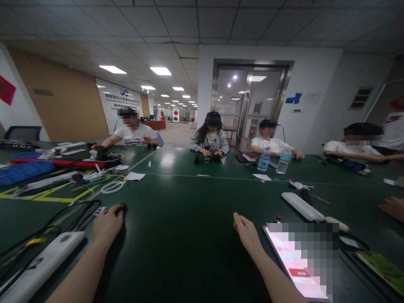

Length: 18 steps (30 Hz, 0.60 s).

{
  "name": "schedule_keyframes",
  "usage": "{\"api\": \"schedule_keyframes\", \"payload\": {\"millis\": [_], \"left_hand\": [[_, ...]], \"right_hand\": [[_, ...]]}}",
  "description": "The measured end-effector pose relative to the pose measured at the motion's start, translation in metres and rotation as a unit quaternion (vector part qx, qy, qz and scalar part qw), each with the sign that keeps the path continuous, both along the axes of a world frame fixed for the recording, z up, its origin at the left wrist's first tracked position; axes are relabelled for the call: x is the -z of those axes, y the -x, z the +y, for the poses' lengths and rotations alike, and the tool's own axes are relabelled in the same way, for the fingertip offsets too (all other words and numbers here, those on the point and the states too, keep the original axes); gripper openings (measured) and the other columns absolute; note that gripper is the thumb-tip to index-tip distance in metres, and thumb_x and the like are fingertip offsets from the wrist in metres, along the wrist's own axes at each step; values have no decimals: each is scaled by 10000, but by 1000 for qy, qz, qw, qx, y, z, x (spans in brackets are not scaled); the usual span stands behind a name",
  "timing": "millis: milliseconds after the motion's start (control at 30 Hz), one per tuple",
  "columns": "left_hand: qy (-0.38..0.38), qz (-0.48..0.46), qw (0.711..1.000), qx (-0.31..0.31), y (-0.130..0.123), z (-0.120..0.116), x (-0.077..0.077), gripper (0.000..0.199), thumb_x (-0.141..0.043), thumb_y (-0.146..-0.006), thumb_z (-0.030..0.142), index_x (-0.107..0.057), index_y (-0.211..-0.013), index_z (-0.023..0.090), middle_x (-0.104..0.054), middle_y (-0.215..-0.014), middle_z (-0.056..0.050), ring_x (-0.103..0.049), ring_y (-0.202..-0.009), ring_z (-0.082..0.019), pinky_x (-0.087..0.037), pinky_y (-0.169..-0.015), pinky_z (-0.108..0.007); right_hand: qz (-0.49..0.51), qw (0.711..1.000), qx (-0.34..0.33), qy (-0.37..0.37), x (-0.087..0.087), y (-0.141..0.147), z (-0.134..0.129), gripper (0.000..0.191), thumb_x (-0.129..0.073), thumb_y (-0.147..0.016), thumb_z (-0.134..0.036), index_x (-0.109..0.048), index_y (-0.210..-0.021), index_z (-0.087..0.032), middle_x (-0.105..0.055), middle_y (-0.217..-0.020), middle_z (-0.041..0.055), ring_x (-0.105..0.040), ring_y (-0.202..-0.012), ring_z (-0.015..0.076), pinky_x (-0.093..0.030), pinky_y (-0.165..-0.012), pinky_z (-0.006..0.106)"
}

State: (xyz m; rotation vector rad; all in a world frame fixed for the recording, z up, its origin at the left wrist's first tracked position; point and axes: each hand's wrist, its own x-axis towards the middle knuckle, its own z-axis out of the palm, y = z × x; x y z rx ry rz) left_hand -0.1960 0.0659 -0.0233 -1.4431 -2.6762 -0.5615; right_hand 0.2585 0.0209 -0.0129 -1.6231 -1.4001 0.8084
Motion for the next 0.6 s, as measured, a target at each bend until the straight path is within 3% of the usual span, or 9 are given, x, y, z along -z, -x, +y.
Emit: {"api": "schedule_keyframes", "payload": {"millis": [300, 600], "left_hand": [[-18, 9, 999, 25, -4, -8, -5, 434, -373, -853, 336, -606, -1181, 173, -620, -1094, -173, -595, -1001, -298, -470, -854, -376], [27, -8, 1000, 2, -4, -9, -12, 455, -369, -846, 353, -569, -1234, 227, -612, -1136, -168, -596, -1002, -328, -490, -792, -406]], "right_hand": [[12, 1000, 19, 2, 0, 0, 0, 470, -347, -808, -601, -494, -589, -213, -469, -563, -10, -472, -573, 162, -358, -546, 277], [11, 1000, 15, 11, -5, -1, -3, 457, -354, -810, -583, -506, -598, -208, -466, -570, -10, -469, -576, 160, -358, -554, 276]]}}
